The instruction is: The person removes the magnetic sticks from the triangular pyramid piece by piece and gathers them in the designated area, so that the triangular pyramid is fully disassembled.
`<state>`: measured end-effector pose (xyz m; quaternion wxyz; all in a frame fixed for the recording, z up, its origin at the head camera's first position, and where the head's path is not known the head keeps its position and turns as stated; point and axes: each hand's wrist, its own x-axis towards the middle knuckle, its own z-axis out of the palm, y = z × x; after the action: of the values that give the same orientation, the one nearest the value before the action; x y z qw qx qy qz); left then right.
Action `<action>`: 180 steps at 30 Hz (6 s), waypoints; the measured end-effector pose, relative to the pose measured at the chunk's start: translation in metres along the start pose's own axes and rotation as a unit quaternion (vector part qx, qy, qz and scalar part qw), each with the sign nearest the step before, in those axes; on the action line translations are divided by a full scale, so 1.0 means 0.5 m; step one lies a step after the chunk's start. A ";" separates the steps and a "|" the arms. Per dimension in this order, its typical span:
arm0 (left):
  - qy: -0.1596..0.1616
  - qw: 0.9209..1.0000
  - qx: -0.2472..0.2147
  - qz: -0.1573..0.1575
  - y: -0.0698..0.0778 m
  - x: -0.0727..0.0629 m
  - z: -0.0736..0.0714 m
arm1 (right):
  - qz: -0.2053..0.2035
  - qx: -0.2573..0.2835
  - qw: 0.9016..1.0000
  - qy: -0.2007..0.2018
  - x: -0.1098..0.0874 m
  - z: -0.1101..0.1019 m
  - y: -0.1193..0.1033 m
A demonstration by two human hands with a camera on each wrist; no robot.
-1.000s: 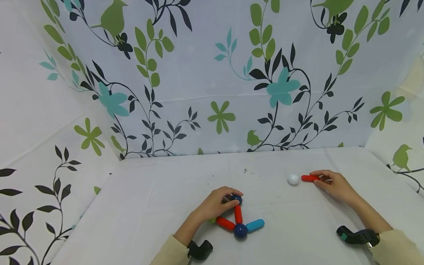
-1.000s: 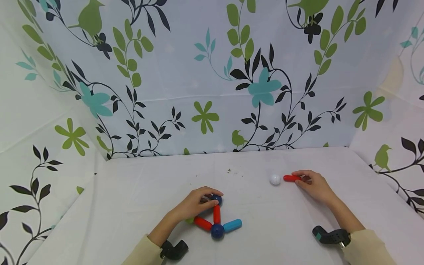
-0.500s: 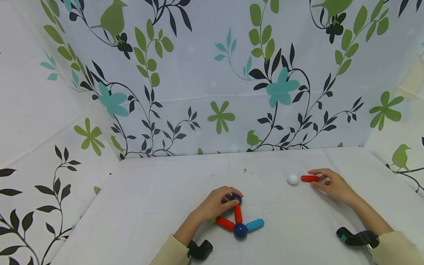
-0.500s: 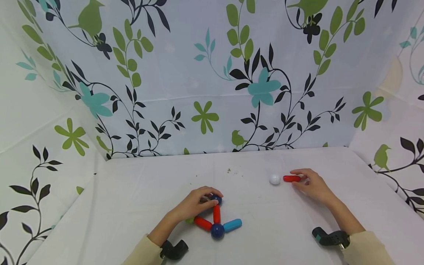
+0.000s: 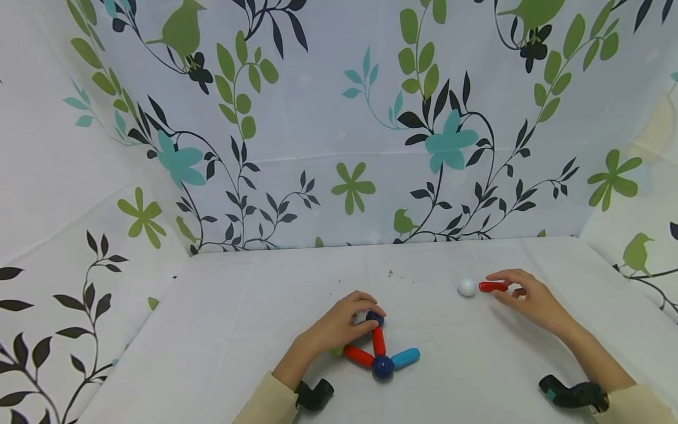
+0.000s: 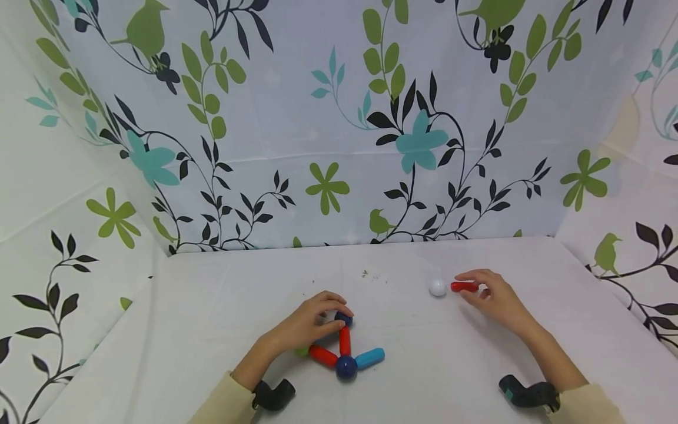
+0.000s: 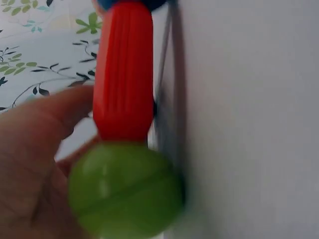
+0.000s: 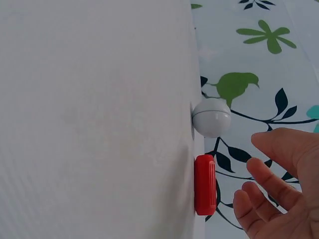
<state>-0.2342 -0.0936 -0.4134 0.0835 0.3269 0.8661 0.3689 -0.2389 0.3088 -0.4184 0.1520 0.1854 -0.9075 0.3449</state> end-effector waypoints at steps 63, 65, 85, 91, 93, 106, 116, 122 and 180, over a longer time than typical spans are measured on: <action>-0.099 0.990 0.085 0.057 0.021 -0.005 0.003 | -0.172 0.206 0.932 -0.242 -0.004 0.180 -0.168; -0.099 0.990 0.084 0.061 0.019 -0.005 0.003 | -0.171 0.202 0.932 -0.246 -0.002 0.183 -0.170; -0.097 0.989 0.084 0.077 0.021 -0.005 0.000 | -0.176 0.209 0.920 -0.280 0.001 0.179 -0.157; -0.098 0.989 0.074 0.080 0.020 -0.007 -0.001 | -0.175 0.214 0.920 -0.280 0.000 0.177 -0.157; -0.098 0.989 0.071 0.082 0.018 -0.007 0.000 | -0.174 0.215 0.920 -0.278 0.000 0.176 -0.156; -0.099 0.990 0.071 0.073 0.014 -0.004 0.001 | -0.143 0.203 0.935 -0.252 -0.006 0.143 -0.146; -0.106 0.990 0.062 0.070 0.009 -0.004 0.005 | -0.148 0.164 0.954 -0.204 -0.023 0.104 -0.113; -0.104 0.990 0.059 0.069 0.008 -0.004 0.003 | -0.132 0.149 0.964 -0.177 -0.032 0.082 -0.088; -0.085 0.991 0.054 0.084 0.008 -0.008 0.007 | -0.014 0.004 1.000 -0.020 -0.054 -0.006 0.059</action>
<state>-0.2277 -0.0921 -0.4136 0.1077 0.4325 0.8439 0.2987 -0.2273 0.3377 -0.4438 0.1380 0.2057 -0.9063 0.3423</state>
